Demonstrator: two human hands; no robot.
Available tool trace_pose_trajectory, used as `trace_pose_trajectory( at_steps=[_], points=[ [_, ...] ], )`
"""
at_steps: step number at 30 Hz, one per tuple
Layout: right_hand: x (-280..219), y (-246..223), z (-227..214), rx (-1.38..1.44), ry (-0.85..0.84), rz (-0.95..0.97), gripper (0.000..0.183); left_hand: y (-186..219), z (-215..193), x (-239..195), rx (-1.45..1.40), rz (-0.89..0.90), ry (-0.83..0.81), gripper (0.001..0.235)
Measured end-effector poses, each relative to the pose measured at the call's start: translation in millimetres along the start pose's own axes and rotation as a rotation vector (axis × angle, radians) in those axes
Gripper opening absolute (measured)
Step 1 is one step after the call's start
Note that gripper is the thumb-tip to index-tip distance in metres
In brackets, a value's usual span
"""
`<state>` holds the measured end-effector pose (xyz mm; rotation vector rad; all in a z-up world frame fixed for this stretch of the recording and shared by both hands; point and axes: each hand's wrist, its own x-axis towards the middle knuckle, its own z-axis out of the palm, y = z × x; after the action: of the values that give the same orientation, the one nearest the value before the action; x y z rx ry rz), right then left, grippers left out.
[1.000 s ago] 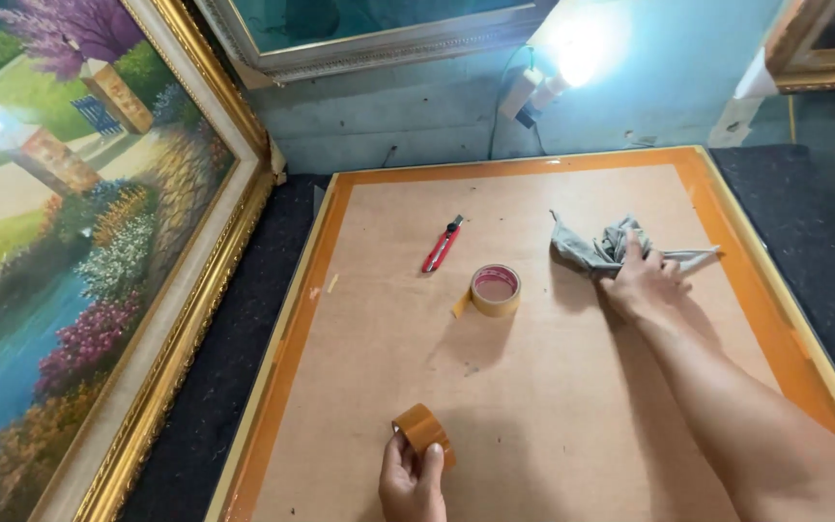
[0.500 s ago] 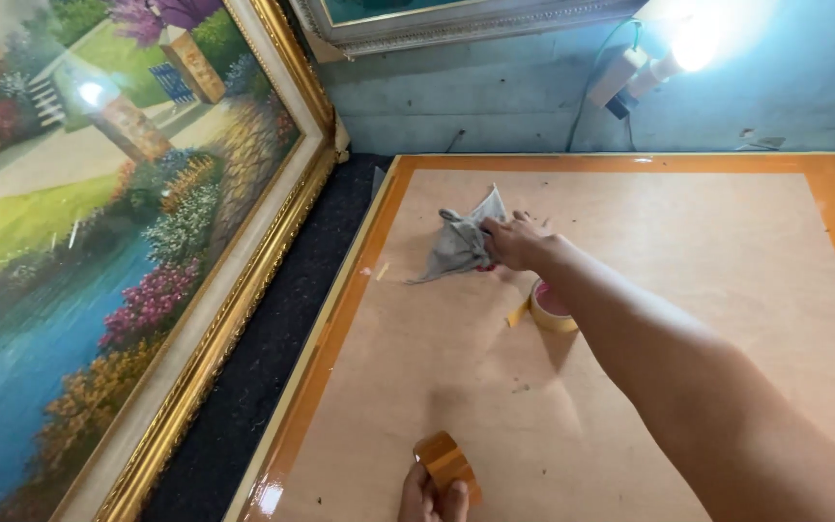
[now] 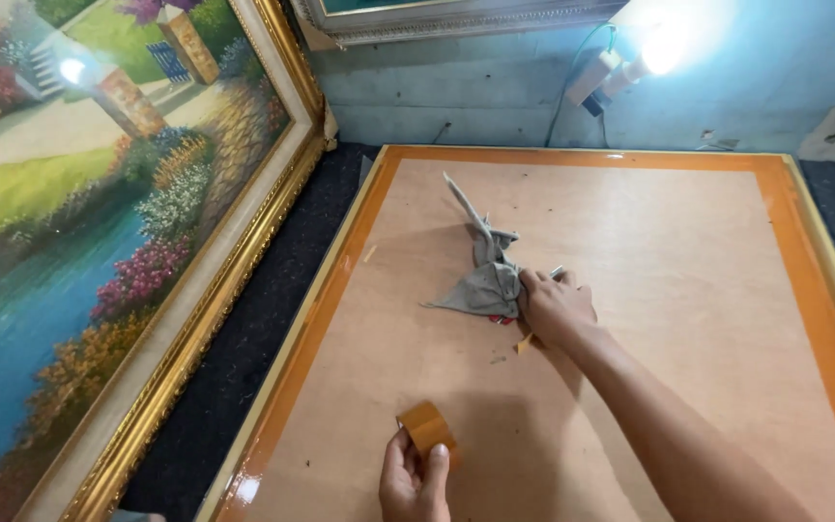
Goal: Applying adhesive tape to the back edges of a picture frame, cutting the tape to length, and smoothing it down with a cloth.
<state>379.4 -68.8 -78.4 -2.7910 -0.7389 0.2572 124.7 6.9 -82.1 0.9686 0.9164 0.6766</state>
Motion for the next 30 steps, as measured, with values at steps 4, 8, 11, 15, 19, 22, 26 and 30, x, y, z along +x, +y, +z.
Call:
trace_pose_trajectory(
  at_steps=[4,8,11,15,19,22,26,30],
  points=[
    [-59.4,-7.4,7.7,-0.056,0.059,0.022,0.024,32.5,17.6,-26.6,0.079,-0.06,-0.115,0.042],
    [-121.5,-28.4,9.1,-0.052,0.046,0.036,0.023,29.7,14.3,-43.3,0.075,0.034,-0.276,0.036],
    [-161.7,-40.6,13.3,-0.062,0.043,-0.051,0.023,37.5,6.1,-56.7,0.047,0.019,-0.374,0.039],
    [-206.0,-56.5,12.5,-0.057,-0.013,-0.166,0.015,46.6,-13.7,-68.3,0.09,-0.034,-0.407,0.04],
    [-243.5,-74.1,12.4,-0.153,0.054,-0.264,0.028,47.4,-40.6,-71.0,0.076,-0.002,-0.478,0.04],
    [-280.2,-108.9,6.2,-0.185,0.09,-0.219,0.043,66.0,-66.0,-83.4,0.098,-0.019,-0.508,0.042],
    [-316.3,-137.2,25.4,-0.072,0.33,-0.057,0.051,57.9,-94.2,-78.8,0.087,0.048,-0.561,0.038],
    [-352.4,-151.5,34.4,0.489,0.581,0.253,0.033,80.9,-119.0,-95.5,0.282,0.022,-0.692,0.04]
  ],
)
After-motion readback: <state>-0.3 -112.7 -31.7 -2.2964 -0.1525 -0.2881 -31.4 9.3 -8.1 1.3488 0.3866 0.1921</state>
